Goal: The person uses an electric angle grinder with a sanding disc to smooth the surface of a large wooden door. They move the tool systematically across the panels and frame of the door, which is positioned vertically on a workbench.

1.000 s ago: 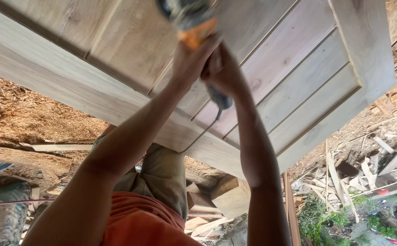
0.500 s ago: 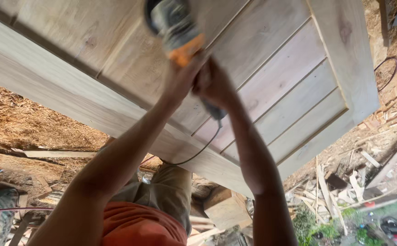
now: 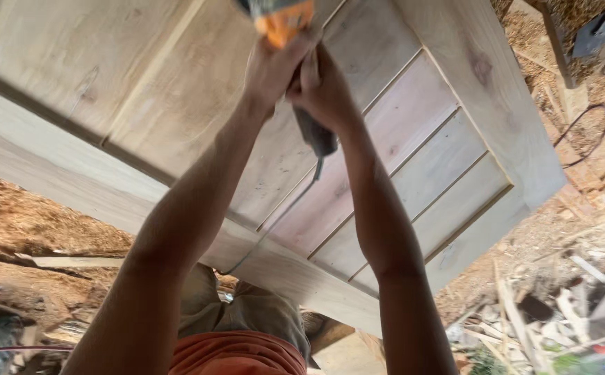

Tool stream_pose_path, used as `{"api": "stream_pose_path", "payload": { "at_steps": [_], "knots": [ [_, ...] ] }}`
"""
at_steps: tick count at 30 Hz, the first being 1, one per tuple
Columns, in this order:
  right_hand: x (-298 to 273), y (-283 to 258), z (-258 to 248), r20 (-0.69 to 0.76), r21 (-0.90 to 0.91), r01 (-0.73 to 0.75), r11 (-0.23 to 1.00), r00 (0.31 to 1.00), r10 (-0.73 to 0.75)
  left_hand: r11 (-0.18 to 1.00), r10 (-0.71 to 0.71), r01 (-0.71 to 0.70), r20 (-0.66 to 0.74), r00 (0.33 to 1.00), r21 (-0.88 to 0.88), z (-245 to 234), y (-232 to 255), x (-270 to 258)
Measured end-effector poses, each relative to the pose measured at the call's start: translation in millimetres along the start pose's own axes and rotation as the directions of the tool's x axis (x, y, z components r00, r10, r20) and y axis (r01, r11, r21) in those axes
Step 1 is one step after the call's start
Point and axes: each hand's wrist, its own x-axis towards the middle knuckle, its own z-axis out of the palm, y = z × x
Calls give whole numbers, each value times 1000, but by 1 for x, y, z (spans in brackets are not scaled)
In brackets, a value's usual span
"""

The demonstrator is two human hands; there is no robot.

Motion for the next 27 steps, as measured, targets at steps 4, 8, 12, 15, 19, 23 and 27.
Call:
{"api": "stream_pose_path", "payload": {
  "at_steps": [4,8,12,15,19,23,27],
  "knots": [
    [58,40,-38,-43,-272,380,884,913,-406,998,37,-33,73,997,-49,19,7,66],
    [87,49,-41,111,-387,302,871,953,-281,996,63,-58,92,994,-64,9,-2,83],
    [69,55,-50,123,-391,250,886,968,-219,996,63,-56,122,991,-63,24,-12,81],
    [38,64,-73,20,-373,451,811,878,-479,996,69,-62,110,992,-64,61,-20,68],
    [-9,66,-105,53,-286,170,943,985,-161,976,134,-112,104,985,-189,114,-32,35],
    [-55,56,-126,51,-94,-152,984,986,158,999,-8,13,101,995,-43,149,-36,3],
    [-92,49,-120,23,-49,-270,962,962,272,990,-102,92,93,990,108,152,-38,-34]
  ]
}}
